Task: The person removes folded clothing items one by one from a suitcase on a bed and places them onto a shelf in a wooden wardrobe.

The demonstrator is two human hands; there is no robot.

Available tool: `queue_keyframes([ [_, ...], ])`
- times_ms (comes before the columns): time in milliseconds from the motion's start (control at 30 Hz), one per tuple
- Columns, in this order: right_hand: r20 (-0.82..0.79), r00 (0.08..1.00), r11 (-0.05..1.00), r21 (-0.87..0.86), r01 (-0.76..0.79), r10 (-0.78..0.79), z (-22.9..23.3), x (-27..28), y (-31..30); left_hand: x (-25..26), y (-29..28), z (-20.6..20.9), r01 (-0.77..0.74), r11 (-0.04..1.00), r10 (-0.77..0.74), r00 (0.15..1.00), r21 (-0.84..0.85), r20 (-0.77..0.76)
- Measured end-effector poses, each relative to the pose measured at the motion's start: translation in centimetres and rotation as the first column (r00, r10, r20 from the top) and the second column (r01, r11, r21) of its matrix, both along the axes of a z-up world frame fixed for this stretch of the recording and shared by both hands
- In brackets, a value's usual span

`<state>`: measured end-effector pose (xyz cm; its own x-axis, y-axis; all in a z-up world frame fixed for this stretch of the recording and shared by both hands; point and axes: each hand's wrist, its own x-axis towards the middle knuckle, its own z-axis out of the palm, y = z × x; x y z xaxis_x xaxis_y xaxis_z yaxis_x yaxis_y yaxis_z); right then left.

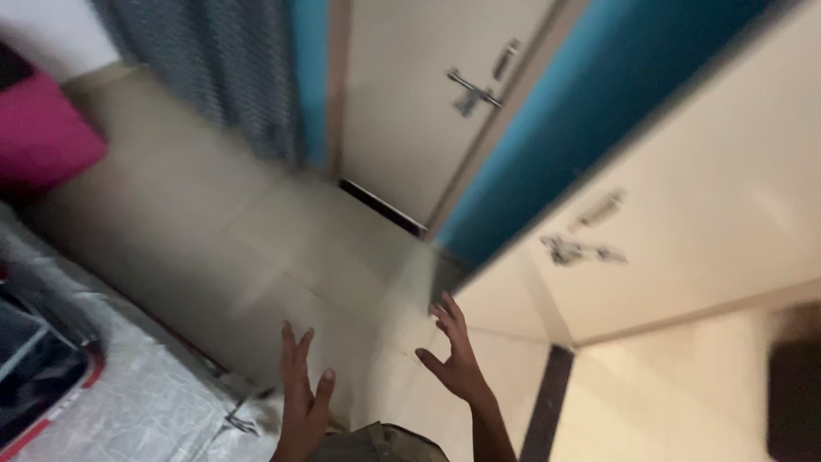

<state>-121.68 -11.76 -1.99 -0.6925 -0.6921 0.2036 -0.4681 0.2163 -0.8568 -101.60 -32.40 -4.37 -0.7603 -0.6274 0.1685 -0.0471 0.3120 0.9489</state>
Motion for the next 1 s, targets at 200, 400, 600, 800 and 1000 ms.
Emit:
queue_keyframes([
  [200,0.184,0.977,0.994,0.014,-0.109,0.105,-2.3,-2.7,-9.5,-3.2,-6.8,1.4,-0.139,0.982,0.136,0.990,-0.126,-0.029],
  [400,0.210,0.911,0.931,0.003,-0.364,0.356,-3.6,-6.0,-18.5,-4.5,-10.9,0.5,-0.161,0.978,0.160,0.987,-0.129,-0.022],
  [600,0.245,0.856,0.880,0.027,-0.475,0.455,-5.1,-12.0,-29.7,-7.1,-17.3,0.5,-0.438,0.899,0.438,0.896,-0.012,0.074],
  [800,0.208,0.749,0.763,0.018,-0.646,0.629,-4.4,-18.9,-42.8,-12.6,-26.2,1.7,-0.642,0.762,0.646,0.763,-0.087,0.019],
  [1000,0.140,0.570,0.576,-0.003,-0.817,0.810,-1.5,-25.6,-55.0,-20.6,-33.0,3.0,-0.764,0.631,0.763,0.642,-0.133,-0.073],
])
